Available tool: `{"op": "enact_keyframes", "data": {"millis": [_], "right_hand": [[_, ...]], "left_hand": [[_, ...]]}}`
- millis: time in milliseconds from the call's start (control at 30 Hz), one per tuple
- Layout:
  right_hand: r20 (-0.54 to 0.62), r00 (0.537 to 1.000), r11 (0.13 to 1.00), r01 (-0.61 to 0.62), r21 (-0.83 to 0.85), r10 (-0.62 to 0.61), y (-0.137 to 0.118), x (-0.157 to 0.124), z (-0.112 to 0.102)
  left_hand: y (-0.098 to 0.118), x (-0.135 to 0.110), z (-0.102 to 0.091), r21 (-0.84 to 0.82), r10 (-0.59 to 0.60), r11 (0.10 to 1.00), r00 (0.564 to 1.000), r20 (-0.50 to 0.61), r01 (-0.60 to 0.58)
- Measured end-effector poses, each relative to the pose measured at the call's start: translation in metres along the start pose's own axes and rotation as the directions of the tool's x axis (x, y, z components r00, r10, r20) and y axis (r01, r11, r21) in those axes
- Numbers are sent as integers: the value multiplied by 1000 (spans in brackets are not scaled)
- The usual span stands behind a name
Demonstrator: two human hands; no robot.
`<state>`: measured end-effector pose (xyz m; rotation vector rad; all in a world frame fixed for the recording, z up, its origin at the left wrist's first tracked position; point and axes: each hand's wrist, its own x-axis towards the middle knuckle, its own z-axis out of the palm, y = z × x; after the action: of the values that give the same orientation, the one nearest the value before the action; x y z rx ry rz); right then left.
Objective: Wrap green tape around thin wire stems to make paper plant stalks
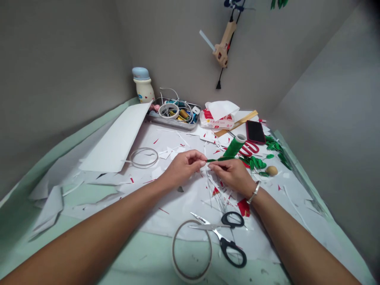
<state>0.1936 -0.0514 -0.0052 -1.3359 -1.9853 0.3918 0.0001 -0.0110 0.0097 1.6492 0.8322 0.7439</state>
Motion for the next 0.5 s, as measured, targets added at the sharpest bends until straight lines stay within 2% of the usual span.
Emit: {"op": "enact_keyframes", "data": {"millis": [100, 233, 300, 367, 500], "right_hand": [[122, 989, 990, 101, -97, -89, -8, -2, 6], [143, 974, 957, 205, -207, -178, -16, -4, 6], [97, 974, 945, 225, -239, -207, -17, -4, 3], [26, 978, 944, 208, -255, -208, -18, -3, -1], [-103, 985, 983, 126, -137, -140, -15, -1, -8]], "left_hand": [[-6, 2, -1, 60, 4, 998, 993, -119, 3], [-12, 4, -3, 371, 106, 928, 970, -220, -18], [-14, 3, -4, 512, 175, 857, 965, -195, -52], [-13, 1, -3, 586, 214, 804, 968, -130, -99], [-9, -3, 1, 587, 238, 774, 968, 81, -239]]}}
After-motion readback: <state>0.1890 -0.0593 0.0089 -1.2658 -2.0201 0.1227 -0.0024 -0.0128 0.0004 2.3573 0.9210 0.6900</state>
